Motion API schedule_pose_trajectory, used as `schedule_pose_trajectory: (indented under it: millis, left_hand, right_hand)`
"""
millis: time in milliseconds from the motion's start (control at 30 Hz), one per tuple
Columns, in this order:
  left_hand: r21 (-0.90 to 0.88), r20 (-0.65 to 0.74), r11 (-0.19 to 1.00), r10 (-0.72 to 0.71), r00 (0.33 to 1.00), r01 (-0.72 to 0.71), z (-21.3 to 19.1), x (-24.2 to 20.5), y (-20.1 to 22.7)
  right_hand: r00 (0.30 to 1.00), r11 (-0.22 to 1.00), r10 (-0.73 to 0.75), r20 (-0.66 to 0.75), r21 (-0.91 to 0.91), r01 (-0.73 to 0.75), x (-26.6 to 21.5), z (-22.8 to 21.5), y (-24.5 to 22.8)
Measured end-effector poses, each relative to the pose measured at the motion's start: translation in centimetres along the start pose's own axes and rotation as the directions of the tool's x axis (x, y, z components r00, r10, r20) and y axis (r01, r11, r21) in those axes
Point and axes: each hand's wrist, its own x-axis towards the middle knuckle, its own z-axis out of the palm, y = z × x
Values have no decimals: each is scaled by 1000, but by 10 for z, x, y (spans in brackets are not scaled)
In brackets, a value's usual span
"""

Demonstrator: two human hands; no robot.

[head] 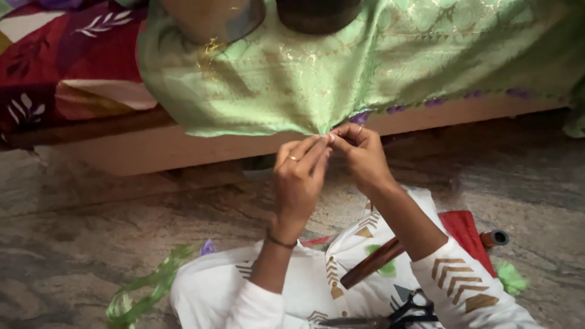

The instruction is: Attaching a purple decorative ribbon to the edge of a green cloth using a needle and thread.

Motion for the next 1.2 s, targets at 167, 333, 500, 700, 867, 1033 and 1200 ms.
schedule_pose_trajectory:
  millis: [167,333,500,700,867,1033,1200]
  left_hand:
    - [128,146,991,14,989,-33,3,6,-16]
    - [-95,245,928,-329,912,360,7,15,-14]
    - [-506,483,510,-500,718,696,18,5,-38]
    - [-357,233,858,-302,924,370,1,16,-10]
    - [-6,85,1000,22,996,-22,-14,16,4]
    - [86,197,990,91,976,-110,-10,21,-2]
    - [-257,297,915,-232,926,311,10,18,-37]
  right_hand:
    - [989,969,136,-60,214,-121,-13,14,-25]
    - [992,993,-111,-57,-53,108,-33,23,-31]
    - [939,912,-344,-24,-246,328,-39,33,-48]
    - [946,937,-291,-144,-244,251,-40,46,-67]
    - [877,763,-480,-20,-502,407,-43,43,-64]
    - [895,823,-446,-13,-398,404,-44,45,-68]
    - [848,714,-529,3,-539,447,-43,40,-63]
